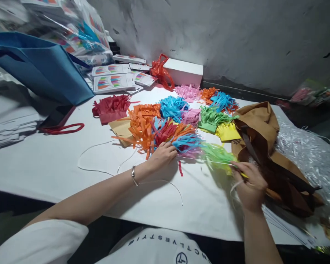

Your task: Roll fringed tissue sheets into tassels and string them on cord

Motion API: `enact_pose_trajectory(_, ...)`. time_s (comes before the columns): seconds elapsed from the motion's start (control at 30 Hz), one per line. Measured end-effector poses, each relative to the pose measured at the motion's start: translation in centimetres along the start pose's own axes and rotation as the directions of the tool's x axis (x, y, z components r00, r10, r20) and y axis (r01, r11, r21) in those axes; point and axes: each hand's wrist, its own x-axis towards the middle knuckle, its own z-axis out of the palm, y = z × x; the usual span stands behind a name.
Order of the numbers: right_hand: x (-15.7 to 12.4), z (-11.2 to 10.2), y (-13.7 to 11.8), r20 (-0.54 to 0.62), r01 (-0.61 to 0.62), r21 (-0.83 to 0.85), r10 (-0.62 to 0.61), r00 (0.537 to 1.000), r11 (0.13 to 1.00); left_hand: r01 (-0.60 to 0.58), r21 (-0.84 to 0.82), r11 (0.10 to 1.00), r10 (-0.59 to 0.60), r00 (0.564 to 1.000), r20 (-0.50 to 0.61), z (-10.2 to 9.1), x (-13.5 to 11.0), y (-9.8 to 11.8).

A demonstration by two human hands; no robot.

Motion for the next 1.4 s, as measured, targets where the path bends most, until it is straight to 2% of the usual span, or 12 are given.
enact_pose_trajectory(0.13, -0.5, -3.4, -1.1, -0.05, -0.128, 0.055, 0.13, 0.99, 0.99, -0.025, -0.138, 0.99, 0.023, 1.0, -0.018, -1.2, 0.8, 4.0)
enact_pose_trajectory(0.27, -0.5, -2.9, -4.0, 0.061, -0.109, 0.136, 0.101, 0.993, 0.985, -0.137, -0.516, 0.846, 0.155, 0.988, -0.009, -2.4, 2.8, 10.5)
enact_pose_trajectory(0.33, -0.6, -2.8, -4.6, 0.092, -0.103, 0.168, 0.089, 0.992, 0.98, -0.156, -0.59, 0.792, 0.193, 0.981, -0.002, -2.4, 3.5, 12.0)
enact_pose_trajectory(0.4, -0.9, -3.3, -4.3, 0.098, -0.139, 0.187, 0.122, 0.988, 0.973, -0.152, -0.59, 0.793, 0.172, 0.985, -0.022, -2.2, 3.7, 11.6)
enact_pose_trajectory(0.5, -2.2, -4.8, -2.6, 0.083, -0.255, 0.202, 0.243, 0.967, 0.946, -0.072, -0.538, 0.84, 0.061, 0.997, -0.038, -2.2, 2.8, 8.4)
enact_pose_trajectory(0.63, -3.7, -5.9, -0.9, 0.05, -0.346, 0.208, 0.344, 0.938, 0.915, 0.138, -0.535, 0.834, -0.106, 0.99, 0.091, -3.2, 1.1, 4.6)
enact_pose_trajectory(0.8, -3.5, -4.6, -1.6, 0.114, -0.325, 0.234, 0.307, 0.945, 0.916, 0.112, -0.512, 0.852, -0.051, 0.99, 0.131, -4.3, 0.6, 5.0)
enact_pose_trajectory(0.9, -2.9, -3.2, -2.7, 0.24, -0.315, 0.258, 0.256, 0.937, 0.913, 0.11, -0.556, 0.824, -0.044, 0.99, 0.13, -4.7, 0.8, 6.3)
enact_pose_trajectory(1.07, -2.8, 0.3, -5.3, 0.458, -0.25, 0.276, 0.101, 0.883, 0.928, 0.203, -0.729, 0.653, -0.127, 0.979, 0.159, -5.3, 1.0, 8.4)
enact_pose_trajectory(1.23, -3.2, 3.3, -7.0, 0.481, -0.184, 0.228, 0.054, 0.875, 0.956, 0.297, -0.867, 0.401, -0.216, 0.95, 0.226, -5.7, 1.0, 9.0)
enact_pose_trajectory(1.3, -3.4, 3.1, -6.5, 0.451, -0.178, 0.214, 0.064, 0.89, 0.961, 0.337, -0.903, 0.265, -0.336, 0.911, 0.241, -6.0, 0.7, 8.2)
enact_pose_trajectory(1.4, -3.9, 0.9, -4.0, 0.375, -0.193, 0.151, 0.124, 0.919, 0.97, 0.331, -0.939, 0.094, -0.592, 0.777, 0.215, -6.7, 0.1, 5.6)
